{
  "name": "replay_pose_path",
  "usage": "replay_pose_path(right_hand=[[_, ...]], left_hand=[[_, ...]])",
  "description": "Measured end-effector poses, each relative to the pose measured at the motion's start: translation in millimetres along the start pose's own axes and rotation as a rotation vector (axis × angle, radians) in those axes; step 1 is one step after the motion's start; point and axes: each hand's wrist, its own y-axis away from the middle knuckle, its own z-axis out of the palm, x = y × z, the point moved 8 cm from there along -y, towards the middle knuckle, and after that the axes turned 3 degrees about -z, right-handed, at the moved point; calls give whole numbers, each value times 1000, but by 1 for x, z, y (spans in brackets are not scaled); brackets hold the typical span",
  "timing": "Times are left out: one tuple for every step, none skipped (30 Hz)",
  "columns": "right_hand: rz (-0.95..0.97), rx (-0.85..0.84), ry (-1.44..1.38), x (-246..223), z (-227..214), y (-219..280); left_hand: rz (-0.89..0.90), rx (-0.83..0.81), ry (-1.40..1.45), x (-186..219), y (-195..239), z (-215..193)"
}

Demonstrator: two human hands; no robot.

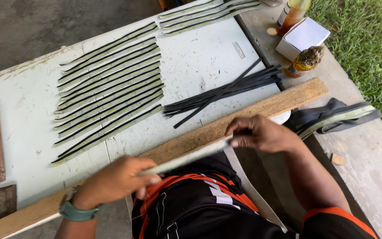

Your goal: The person separates black rubber strips from a layered sheet by hand, peeling them apart and placing them on a white table. The strips are handled one at a time and arranged in parallel rows.

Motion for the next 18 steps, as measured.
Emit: replay_pose_path(right_hand=[[49,33,45,9,-7,-6],[97,63,92,17,-13,-12],[152,86,133,26,-18,-17],[210,105,170,33,-19,-22],[267,124,207,40,-19,-25],[232,124,258,39,-19,-29],[196,125,310,37,-18,-33],[160,127,364,35,-18,-35],[146,130,339,35,-20,-35],[136,134,315,35,-22,-32],[126,138,291,35,-25,-30],[137,141,322,36,-27,-26],[147,144,354,36,-30,-22],[152,147,385,36,-32,-19],[125,143,402,33,-32,-17],[94,141,417,30,-31,-17],[64,138,431,27,-29,-15],[63,152,444,27,-29,-13]], left_hand=[[-45,77,78,-24,3,-10],[-90,158,155,-50,6,-21],[-135,240,232,-76,9,-29],[-144,304,300,-98,12,-33],[-153,368,367,-119,15,-36],[-157,437,434,-139,17,-40],[-157,471,447,-154,18,-40],[-154,505,461,-167,18,-40],[-150,538,475,-177,18,-41],[-188,564,458,-187,19,-41],[-227,590,440,-195,21,-41],[-268,614,423,-201,24,-39],[-281,626,402,-203,24,-36],[-294,642,379,-202,27,-36],[-306,658,356,-200,31,-35],[-300,668,365,-196,34,-35],[-294,677,375,-190,38,-33],[-286,686,379,-181,40,-34]])
